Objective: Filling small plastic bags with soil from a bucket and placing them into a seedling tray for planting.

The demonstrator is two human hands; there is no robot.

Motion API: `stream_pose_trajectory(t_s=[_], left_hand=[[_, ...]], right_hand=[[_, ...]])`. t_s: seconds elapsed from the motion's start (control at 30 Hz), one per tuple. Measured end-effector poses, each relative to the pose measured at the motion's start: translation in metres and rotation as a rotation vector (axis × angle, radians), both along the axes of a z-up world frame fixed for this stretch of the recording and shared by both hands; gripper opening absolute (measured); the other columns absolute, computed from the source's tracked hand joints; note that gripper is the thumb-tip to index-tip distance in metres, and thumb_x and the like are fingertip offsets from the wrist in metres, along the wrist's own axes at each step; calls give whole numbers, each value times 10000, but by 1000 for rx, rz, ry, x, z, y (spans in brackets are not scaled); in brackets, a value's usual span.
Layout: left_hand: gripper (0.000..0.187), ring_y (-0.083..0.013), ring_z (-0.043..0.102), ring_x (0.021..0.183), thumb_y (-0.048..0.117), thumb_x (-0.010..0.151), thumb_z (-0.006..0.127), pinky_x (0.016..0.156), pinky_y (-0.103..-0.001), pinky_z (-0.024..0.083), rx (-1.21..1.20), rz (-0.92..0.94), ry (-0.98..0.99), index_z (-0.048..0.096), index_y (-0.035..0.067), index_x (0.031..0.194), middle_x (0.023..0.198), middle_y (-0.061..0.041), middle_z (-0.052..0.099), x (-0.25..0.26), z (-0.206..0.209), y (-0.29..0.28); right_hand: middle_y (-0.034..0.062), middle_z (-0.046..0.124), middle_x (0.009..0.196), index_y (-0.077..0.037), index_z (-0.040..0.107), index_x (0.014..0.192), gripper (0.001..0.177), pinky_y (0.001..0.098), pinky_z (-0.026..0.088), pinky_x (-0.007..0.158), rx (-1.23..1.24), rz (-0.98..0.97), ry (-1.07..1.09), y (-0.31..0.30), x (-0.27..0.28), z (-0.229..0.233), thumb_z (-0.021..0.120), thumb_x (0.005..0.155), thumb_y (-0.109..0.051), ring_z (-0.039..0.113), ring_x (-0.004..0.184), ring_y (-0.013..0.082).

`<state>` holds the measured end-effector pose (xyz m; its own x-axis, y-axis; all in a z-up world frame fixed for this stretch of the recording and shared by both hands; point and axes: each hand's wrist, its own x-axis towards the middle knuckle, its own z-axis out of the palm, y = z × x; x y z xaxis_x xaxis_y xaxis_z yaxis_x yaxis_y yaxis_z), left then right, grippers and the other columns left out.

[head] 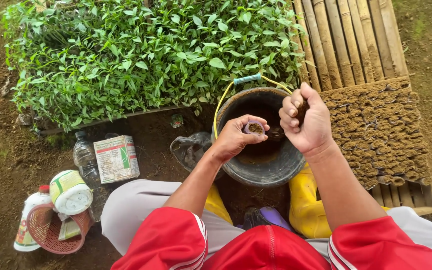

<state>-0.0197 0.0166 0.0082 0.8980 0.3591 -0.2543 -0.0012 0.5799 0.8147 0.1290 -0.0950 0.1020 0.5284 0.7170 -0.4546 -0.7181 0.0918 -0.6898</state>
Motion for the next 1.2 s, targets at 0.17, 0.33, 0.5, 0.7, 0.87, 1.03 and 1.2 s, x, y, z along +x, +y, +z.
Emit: stream_pose_trajectory(t_s=[0.17, 0.33, 0.5, 0.7, 0.87, 1.03, 1.2], left_hand=[[452, -146, 731, 840, -91, 696, 822, 774, -263, 617, 8, -40, 26, 742, 11, 1130, 939, -119, 766, 1, 5, -10], [436, -105, 695, 829, -72, 687, 822, 763, -255, 609, -3, -66, 16, 741, 43, 1100, 927, -76, 752, 2, -5, -14], [389, -98, 683, 855, -56, 712, 824, 797, -270, 596, -27, -86, 3, 737, 47, 1077, 933, -68, 750, 3, -10, -13], [332, -89, 677, 866, -47, 714, 834, 821, -271, 580, -24, -93, -25, 731, 50, 1014, 925, -52, 754, 4, -7, -9], [326, -89, 675, 878, -33, 710, 860, 838, -278, 572, -29, -104, -36, 736, 56, 998, 937, -38, 750, 4, -8, -10], [300, -92, 669, 922, -7, 714, 866, 888, -281, 544, 25, -109, -41, 739, 73, 973, 951, -21, 732, 3, -5, -9], [319, -93, 648, 952, 24, 726, 882, 918, -291, 533, 40, -99, -48, 749, 59, 1013, 978, -8, 722, 3, 2, -10]], right_hand=[[-5, 349, 571, -174, 422, 691, 443, 167, 268, 371, 34, -83, -120, 19, -26, 30, 446, 1076, -393, 408, 434, 108], [27, 369, 545, -151, 423, 653, 478, 212, 328, 394, -20, -146, -230, 29, -36, 19, 486, 1069, -379, 491, 444, 180], [57, 385, 529, -142, 415, 621, 497, 256, 404, 431, -20, -164, -292, 28, -34, 0, 502, 1074, -328, 559, 484, 236], [82, 384, 533, -130, 399, 596, 507, 293, 441, 473, 11, -163, -352, 31, -38, -5, 504, 1073, -264, 584, 515, 273], [112, 402, 553, -101, 411, 594, 491, 310, 451, 489, 26, -163, -380, 29, -42, -4, 508, 1057, -232, 594, 534, 295], [120, 419, 567, -85, 427, 592, 480, 305, 454, 510, 89, -152, -449, 29, -45, -3, 488, 1058, -185, 588, 539, 271], [137, 442, 570, -58, 449, 588, 480, 336, 515, 582, 155, -138, -513, 26, -49, -2, 473, 1058, -154, 621, 576, 313]])
